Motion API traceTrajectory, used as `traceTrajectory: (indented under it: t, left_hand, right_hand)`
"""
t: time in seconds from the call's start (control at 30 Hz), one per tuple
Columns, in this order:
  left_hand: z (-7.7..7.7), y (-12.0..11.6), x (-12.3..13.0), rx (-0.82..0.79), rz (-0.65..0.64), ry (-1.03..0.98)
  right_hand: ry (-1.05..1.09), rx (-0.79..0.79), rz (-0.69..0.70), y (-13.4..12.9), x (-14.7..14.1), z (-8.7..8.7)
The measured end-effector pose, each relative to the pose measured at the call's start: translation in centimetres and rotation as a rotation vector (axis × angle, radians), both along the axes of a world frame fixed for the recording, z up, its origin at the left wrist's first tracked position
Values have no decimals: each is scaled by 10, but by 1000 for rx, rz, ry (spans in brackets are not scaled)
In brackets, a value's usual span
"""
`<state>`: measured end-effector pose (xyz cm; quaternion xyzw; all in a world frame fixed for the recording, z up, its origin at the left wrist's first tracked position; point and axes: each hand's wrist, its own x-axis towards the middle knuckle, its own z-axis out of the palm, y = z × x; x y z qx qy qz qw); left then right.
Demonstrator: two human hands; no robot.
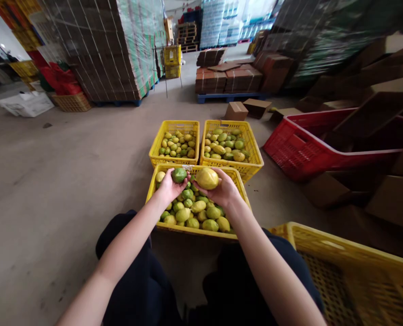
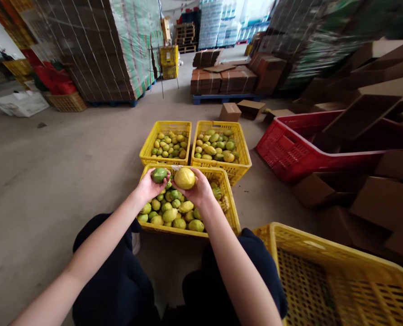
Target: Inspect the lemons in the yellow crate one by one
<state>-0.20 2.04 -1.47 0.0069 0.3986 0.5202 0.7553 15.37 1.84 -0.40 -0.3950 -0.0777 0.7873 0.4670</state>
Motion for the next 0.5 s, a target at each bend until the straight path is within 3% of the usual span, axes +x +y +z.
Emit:
traceTrajectory:
  t: [0.33,0.5]
  left_hand:
    - [2,1,3,-35,-27,-40]
    - [4,2,5,-34,49,4]
  right_hand:
    - [57,-30,-61,2,1,-5]
    - [76,-102,-28,2,3,-4]
